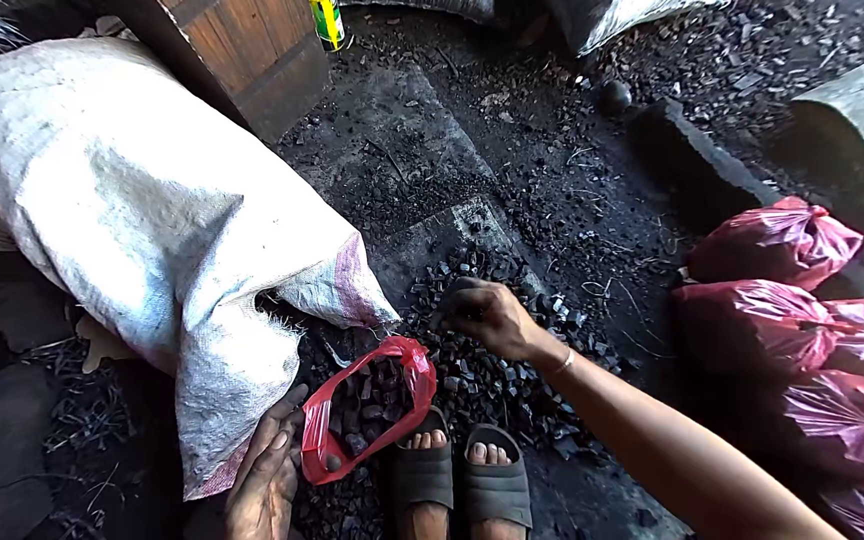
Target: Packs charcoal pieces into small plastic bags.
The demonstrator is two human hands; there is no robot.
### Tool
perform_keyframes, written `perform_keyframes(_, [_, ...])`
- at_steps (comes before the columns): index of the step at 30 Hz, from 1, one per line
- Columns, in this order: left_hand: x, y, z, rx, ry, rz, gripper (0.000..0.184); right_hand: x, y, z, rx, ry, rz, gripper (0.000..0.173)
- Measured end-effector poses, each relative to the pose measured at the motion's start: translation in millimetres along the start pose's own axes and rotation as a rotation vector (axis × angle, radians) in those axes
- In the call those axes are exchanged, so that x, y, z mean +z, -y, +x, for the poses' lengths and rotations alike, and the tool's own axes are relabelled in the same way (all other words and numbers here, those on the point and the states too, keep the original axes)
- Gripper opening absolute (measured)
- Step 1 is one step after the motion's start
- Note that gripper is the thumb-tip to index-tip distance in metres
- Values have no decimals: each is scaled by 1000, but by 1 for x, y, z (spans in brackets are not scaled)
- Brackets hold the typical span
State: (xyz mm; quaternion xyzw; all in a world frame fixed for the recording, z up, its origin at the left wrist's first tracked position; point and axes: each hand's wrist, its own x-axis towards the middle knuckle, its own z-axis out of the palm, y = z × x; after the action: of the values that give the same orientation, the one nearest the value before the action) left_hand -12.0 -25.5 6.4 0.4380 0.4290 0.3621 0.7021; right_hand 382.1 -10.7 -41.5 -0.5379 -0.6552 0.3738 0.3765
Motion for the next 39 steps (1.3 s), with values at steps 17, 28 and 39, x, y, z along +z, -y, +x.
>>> perform_keyframes(17, [-8,2,0,-17,28,-18,59,41,-71,-2,279,404,-708,38])
perform_keyframes(28, [-7,3,-1,-19,3,-21,57,38,-92,-11,170,466,-723,31])
perform_keyframes(39, [-9,3,-1,-19,21,-27,58,32,-104,-11,124,451,-684,24])
